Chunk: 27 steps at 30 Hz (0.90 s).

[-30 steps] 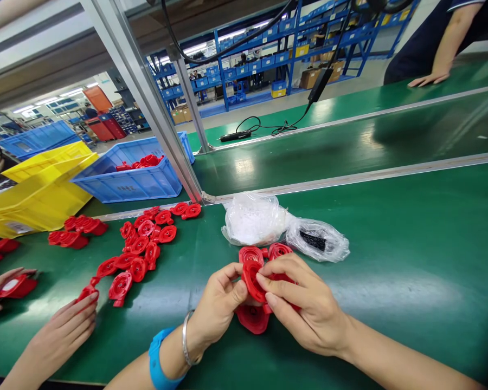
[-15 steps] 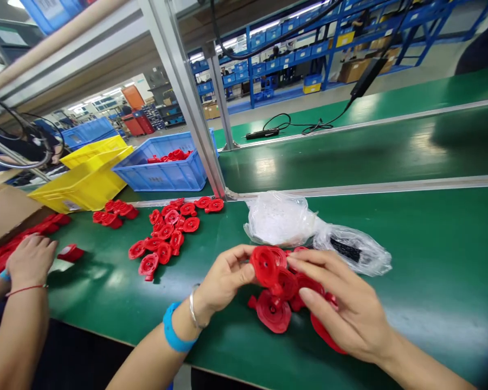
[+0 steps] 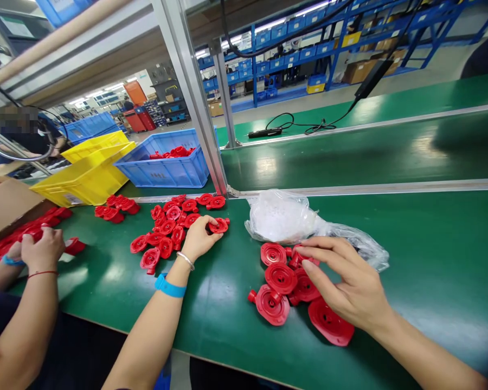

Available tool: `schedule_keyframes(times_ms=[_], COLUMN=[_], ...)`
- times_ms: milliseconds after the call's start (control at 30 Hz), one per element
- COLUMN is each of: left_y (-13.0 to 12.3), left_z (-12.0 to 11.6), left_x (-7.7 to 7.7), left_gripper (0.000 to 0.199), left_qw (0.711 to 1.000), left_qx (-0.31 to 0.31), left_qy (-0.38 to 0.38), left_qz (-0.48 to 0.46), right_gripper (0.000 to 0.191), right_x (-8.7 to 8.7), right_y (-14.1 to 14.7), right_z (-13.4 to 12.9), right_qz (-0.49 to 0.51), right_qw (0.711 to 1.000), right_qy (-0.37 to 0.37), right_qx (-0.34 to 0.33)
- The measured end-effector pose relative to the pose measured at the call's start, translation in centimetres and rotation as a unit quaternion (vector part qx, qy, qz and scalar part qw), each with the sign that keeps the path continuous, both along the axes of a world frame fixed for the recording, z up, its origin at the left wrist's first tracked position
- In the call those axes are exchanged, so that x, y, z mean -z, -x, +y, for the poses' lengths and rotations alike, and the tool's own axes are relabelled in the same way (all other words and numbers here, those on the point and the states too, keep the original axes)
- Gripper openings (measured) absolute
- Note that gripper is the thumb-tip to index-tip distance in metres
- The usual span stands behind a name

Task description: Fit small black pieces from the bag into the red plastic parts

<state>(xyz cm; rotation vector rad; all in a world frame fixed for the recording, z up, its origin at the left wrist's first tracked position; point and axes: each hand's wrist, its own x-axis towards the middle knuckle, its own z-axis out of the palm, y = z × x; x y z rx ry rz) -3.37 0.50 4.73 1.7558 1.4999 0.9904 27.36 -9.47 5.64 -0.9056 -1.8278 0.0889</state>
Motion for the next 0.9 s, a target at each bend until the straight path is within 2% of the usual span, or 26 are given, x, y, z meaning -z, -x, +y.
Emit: schedule_keyframes(times_ms=[167,233,300,367,433,500,567,600,767,900], left_y=[-0.1,-1.0,-2.5,-4.5,-6.4,-8.0,-9.3,-9.9,-13.1,-14.9], left_z=[0.9,0.2,-1.1,-2.8,-4.2,-4.6,-4.0,-3.2,1.2,2.8], left_x=[0.5,0.3,0.2,0.2,0.1,-0.1,-0.6,-0.9,-1.9,-2.3], left_gripper=[0.014,0.02,0.025,0.023,0.02,0.02,0.024,0.026,0.022,0.015], left_qw=[0.984,0.975,0.97,0.967,0.958,0.945,0.933,0.928,0.9,0.885], left_qx=[-0.069,-0.077,-0.042,0.035,0.116,0.16,0.166,0.165,0.175,0.162], left_qy=[-0.099,-0.133,-0.158,-0.169,-0.171,-0.162,-0.149,-0.141,-0.104,-0.08], left_qz=[0.134,0.162,0.179,0.187,0.198,0.236,0.282,0.302,0.386,0.428], right_gripper=[0.017,0.014,0.011,0.014,0.018,0.023,0.024,0.023,0.024,0.022], right_x=[0.1,0.0,0.0,0.1,0.3,0.5,0.5,0.5,0.1,-0.1], right_y=[-0.3,-0.8,-1.9,-3.6,-5.4,-6.9,-7.7,-7.8,-7.0,-6.4], right_z=[0.7,1.2,2.0,2.9,3.8,4.6,5.2,5.4,5.4,5.3], right_qz=[-0.017,-0.032,-0.059,-0.109,-0.203,-0.297,-0.352,-0.363,-0.376,-0.366], right_qw=[1.0,0.999,0.996,0.984,0.946,0.886,0.846,0.841,0.841,0.845], right_qy=[0.004,-0.002,-0.004,0.029,0.135,0.257,0.328,0.34,0.345,0.341], right_qx=[0.006,0.025,0.068,0.14,0.214,0.246,0.229,0.216,0.182,0.189])
